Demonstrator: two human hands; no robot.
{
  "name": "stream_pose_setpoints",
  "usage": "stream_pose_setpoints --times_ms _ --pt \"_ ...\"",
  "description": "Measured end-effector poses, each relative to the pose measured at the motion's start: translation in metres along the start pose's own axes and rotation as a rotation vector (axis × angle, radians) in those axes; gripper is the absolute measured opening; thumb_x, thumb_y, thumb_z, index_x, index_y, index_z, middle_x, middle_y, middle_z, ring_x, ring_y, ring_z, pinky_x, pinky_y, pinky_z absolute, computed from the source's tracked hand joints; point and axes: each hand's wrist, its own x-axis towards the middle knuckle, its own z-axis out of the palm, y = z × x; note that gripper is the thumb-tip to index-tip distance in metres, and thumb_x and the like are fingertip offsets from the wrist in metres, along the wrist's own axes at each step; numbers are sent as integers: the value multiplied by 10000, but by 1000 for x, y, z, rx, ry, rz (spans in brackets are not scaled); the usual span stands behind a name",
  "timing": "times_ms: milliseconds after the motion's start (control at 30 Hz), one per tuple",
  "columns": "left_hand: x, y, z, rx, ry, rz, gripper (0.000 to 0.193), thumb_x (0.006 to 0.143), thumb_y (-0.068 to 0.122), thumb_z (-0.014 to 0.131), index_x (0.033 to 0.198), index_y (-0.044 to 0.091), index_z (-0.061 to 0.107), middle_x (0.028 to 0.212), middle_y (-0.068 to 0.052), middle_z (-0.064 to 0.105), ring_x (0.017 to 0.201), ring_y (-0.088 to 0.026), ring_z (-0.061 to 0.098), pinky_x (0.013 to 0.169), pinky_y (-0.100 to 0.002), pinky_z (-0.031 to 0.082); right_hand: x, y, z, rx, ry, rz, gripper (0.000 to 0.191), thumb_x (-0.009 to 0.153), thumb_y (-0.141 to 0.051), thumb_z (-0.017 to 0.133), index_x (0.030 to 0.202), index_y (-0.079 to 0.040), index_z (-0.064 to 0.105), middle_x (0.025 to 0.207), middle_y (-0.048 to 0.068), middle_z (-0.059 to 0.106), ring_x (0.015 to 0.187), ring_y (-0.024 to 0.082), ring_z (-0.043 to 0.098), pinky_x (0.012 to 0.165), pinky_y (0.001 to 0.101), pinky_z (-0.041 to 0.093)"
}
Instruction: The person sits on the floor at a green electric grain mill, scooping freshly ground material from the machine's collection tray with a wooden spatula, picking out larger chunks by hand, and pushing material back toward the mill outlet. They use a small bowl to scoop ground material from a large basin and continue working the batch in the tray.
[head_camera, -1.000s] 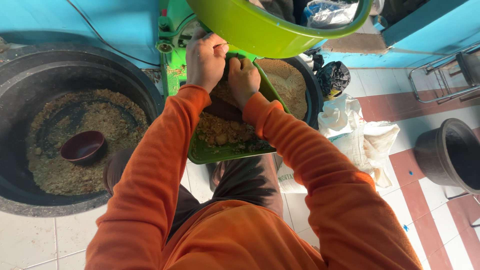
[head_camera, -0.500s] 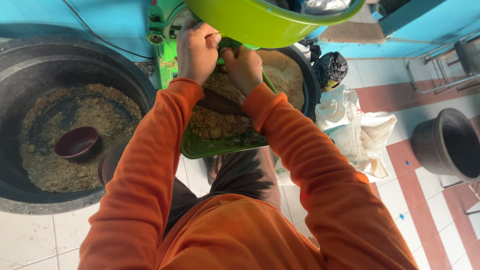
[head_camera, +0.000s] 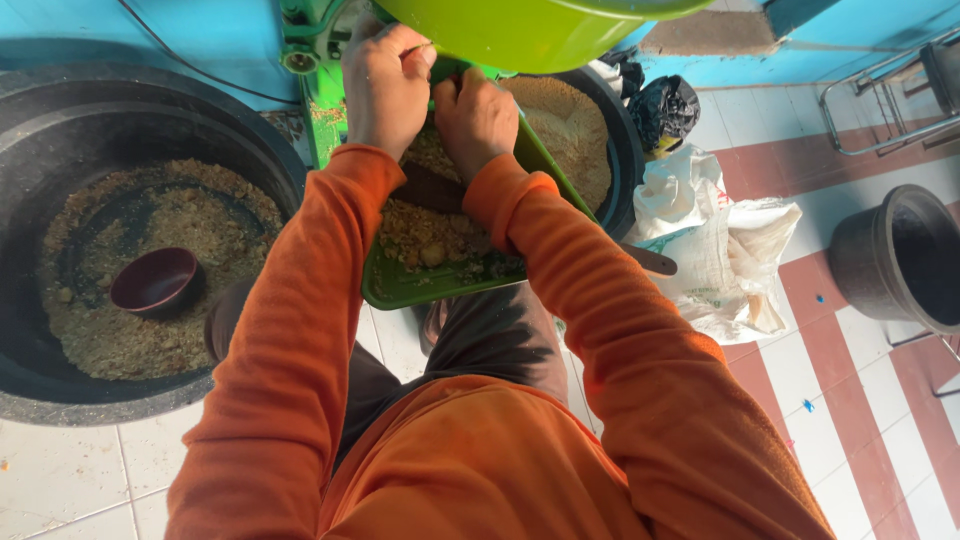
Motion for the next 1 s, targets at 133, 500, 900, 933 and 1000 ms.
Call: stream_pose_setpoints --times_ms 133,500,900,933,1000 --pt "1 -10 4 11 -9 15 61 917 71 757 942 18 741 888 -128 677 764 -281 690 710 -401 535 5 4 7 135 2 88 304 938 -312 629 804 -48 699 758 209 721 738 391 711 715 494 571" --pt "-50 24 -38 513 -506 90 186 1045 101 609 1208 14 630 1056 -169 645 926 -352 682 921 -605 471 -59 131 -183 -95 -538 -722 485 872 -376 765 1277 -120 684 1072 230 658 963 371 615 771 450 520" --pt "-109 44 -60 733 -583 348 331 963 292 660 1112 2 714 1214 -137 672 1461 -341 401 1026 -844 213 -105 175 -221 57 -440 -433 299 961 -120 740 1256 -92 706 964 107 730 700 218 711 552 348 537" --pt "-109 43 -60 760 -601 347 325 959 300 659 1094 10 718 1225 -148 670 1478 -352 384 1035 -840 211 -104 173 -220 -14 -392 -449 274 957 -136 750 1228 -104 723 970 98 737 695 230 706 547 358 529" --pt "-110 42 -60 794 -632 356 347 948 323 658 1095 15 721 1209 -157 672 1486 -361 360 1049 -835 207 -100 160 -210 -28 -328 -473 245 966 -145 743 1211 -121 740 971 83 729 691 233 696 557 366 525"
